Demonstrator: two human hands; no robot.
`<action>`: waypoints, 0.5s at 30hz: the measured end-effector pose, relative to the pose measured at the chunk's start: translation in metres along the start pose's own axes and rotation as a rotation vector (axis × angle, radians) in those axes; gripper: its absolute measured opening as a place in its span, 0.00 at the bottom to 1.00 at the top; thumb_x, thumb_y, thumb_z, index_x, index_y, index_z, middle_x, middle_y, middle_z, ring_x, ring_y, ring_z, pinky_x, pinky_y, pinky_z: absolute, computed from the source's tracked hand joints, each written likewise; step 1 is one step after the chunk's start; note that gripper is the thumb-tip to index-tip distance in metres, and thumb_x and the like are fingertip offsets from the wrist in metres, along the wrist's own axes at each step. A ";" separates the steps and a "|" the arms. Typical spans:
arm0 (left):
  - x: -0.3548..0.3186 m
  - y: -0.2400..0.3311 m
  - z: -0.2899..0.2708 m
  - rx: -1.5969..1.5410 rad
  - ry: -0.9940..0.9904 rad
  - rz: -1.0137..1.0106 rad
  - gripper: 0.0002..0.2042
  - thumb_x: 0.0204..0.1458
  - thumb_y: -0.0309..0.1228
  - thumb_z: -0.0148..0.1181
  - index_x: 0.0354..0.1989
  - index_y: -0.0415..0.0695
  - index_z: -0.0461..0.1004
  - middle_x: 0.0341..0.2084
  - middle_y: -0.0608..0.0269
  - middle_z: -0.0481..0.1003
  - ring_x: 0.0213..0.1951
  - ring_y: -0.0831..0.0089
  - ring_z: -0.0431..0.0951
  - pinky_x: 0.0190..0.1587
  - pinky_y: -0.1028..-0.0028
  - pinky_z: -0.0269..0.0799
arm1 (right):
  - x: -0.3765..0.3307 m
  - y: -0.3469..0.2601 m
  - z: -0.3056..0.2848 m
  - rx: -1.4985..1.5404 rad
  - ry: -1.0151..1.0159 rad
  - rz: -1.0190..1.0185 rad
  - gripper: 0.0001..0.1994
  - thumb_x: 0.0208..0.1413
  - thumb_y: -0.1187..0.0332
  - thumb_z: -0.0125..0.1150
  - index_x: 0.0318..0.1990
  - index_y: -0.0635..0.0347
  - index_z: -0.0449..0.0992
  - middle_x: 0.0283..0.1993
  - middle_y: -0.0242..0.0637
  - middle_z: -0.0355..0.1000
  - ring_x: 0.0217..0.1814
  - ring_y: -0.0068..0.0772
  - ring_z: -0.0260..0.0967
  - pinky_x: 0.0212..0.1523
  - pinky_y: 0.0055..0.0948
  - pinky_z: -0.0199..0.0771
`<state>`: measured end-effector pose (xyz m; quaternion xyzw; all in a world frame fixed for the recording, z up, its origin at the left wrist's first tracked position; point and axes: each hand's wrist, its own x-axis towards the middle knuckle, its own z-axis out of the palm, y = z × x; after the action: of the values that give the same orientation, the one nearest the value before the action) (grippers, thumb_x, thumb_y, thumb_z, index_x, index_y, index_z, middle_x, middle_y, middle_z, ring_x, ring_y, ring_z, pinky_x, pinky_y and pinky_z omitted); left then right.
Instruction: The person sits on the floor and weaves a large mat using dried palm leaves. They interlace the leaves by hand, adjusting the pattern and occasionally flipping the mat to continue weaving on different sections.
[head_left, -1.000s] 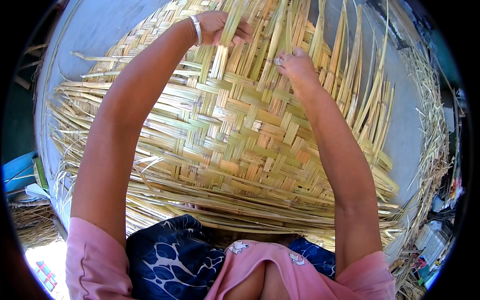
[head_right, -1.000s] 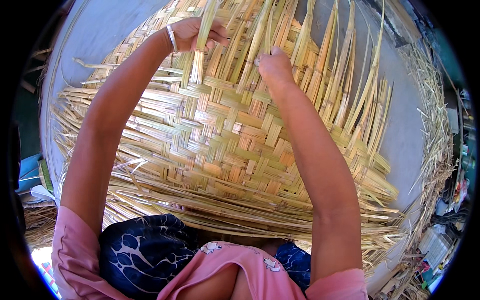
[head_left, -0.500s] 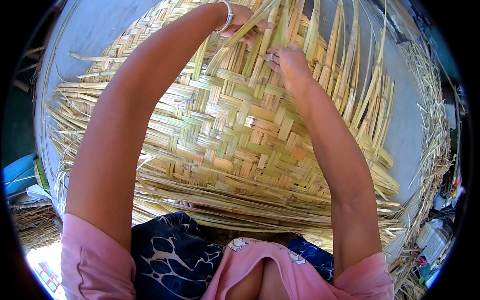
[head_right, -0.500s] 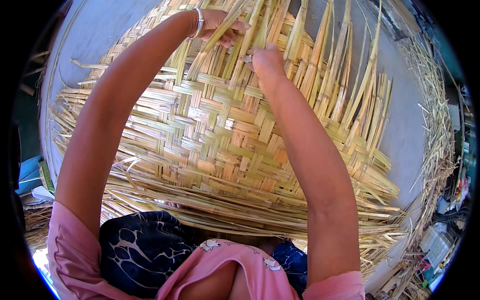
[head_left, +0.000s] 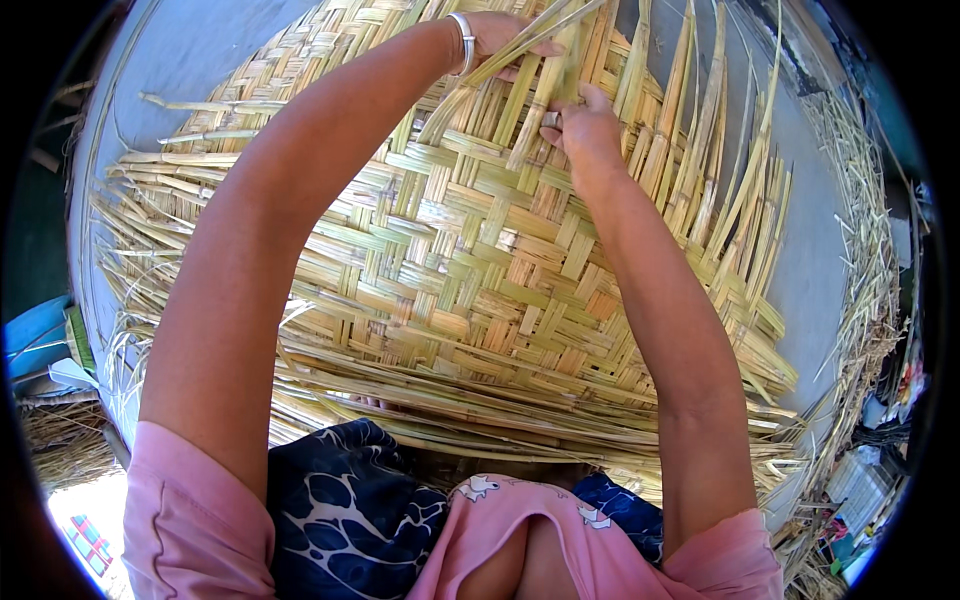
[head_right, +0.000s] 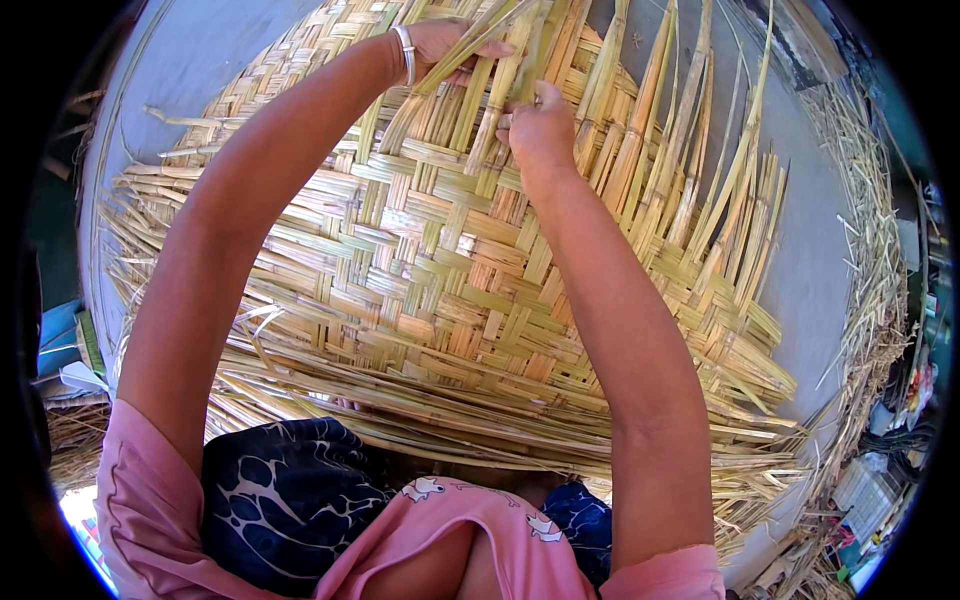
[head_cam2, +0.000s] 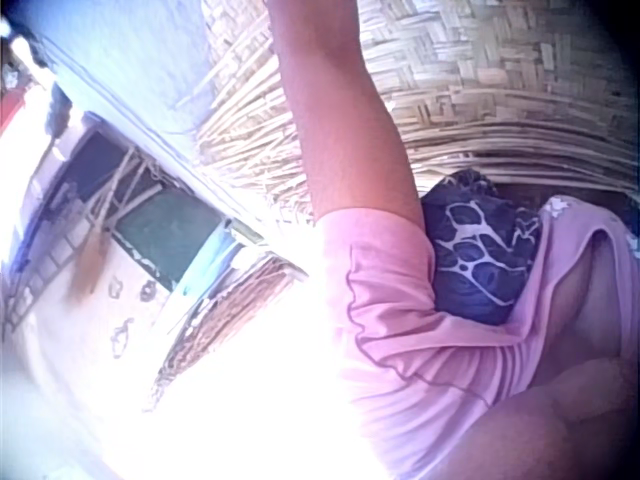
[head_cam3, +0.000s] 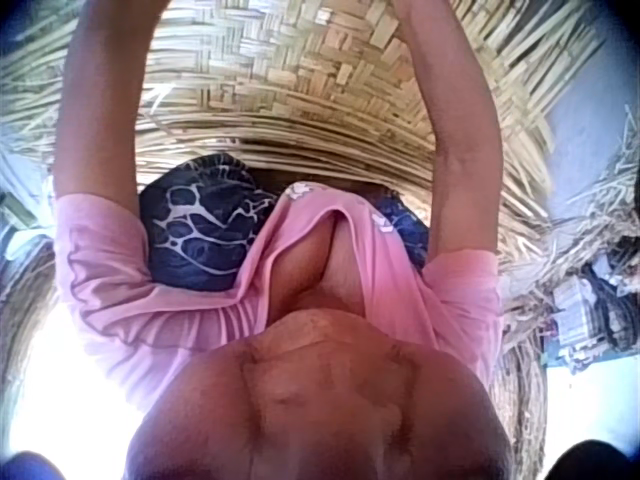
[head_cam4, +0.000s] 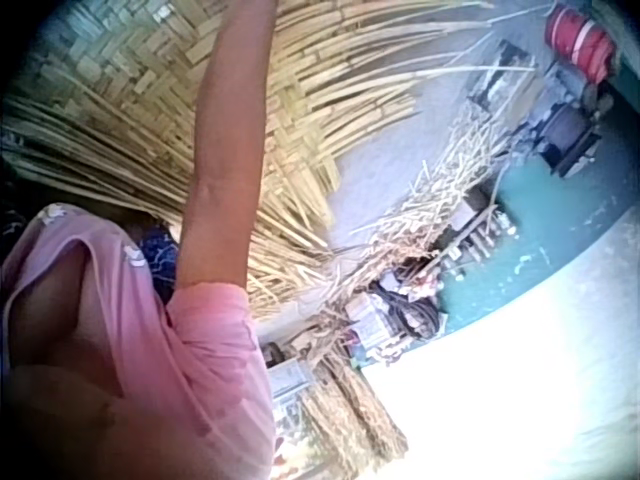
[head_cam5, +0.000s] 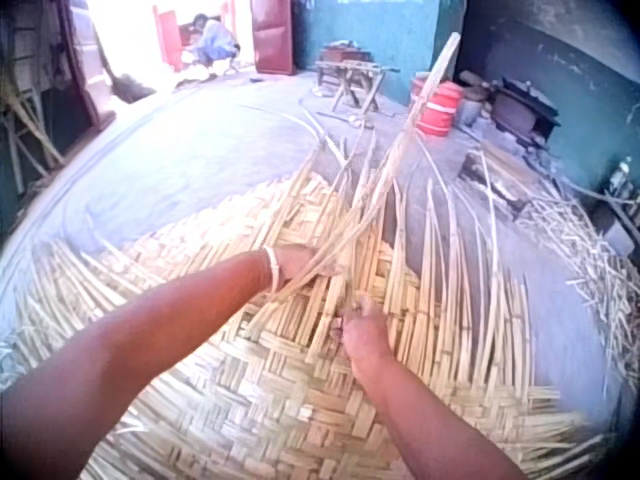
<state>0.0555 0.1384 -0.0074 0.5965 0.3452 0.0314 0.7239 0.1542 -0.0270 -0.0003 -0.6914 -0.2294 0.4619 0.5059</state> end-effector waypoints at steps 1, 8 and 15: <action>0.003 0.001 -0.005 0.068 0.006 -0.021 0.16 0.46 0.40 0.67 0.35 0.42 0.73 0.25 0.68 0.74 0.26 0.80 0.75 0.31 0.82 0.77 | -0.002 0.002 0.001 -0.048 -0.009 -0.032 0.20 0.59 0.76 0.41 0.60 0.64 0.60 0.42 0.41 0.71 0.34 0.28 0.70 0.33 0.25 0.72; -0.014 0.007 -0.026 -0.302 0.315 0.339 0.09 0.53 0.32 0.57 0.42 0.46 0.72 0.24 0.68 0.73 0.25 0.79 0.72 0.25 0.79 0.69 | 0.003 0.010 -0.011 -0.165 -0.190 -0.122 0.17 0.59 0.73 0.45 0.56 0.66 0.65 0.37 0.39 0.72 0.34 0.25 0.70 0.32 0.23 0.71; -0.088 -0.018 -0.082 -0.416 0.666 0.410 0.10 0.53 0.28 0.54 0.43 0.44 0.74 0.32 0.65 0.76 0.33 0.77 0.74 0.37 0.76 0.69 | 0.023 -0.008 -0.017 -0.824 -0.114 -0.377 0.15 0.53 0.61 0.53 0.39 0.63 0.76 0.32 0.48 0.74 0.37 0.47 0.72 0.43 0.40 0.69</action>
<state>-0.0622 0.1621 0.0132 0.4516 0.4206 0.4335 0.6567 0.1812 -0.0137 -0.0013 -0.7546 -0.5433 0.2694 0.2506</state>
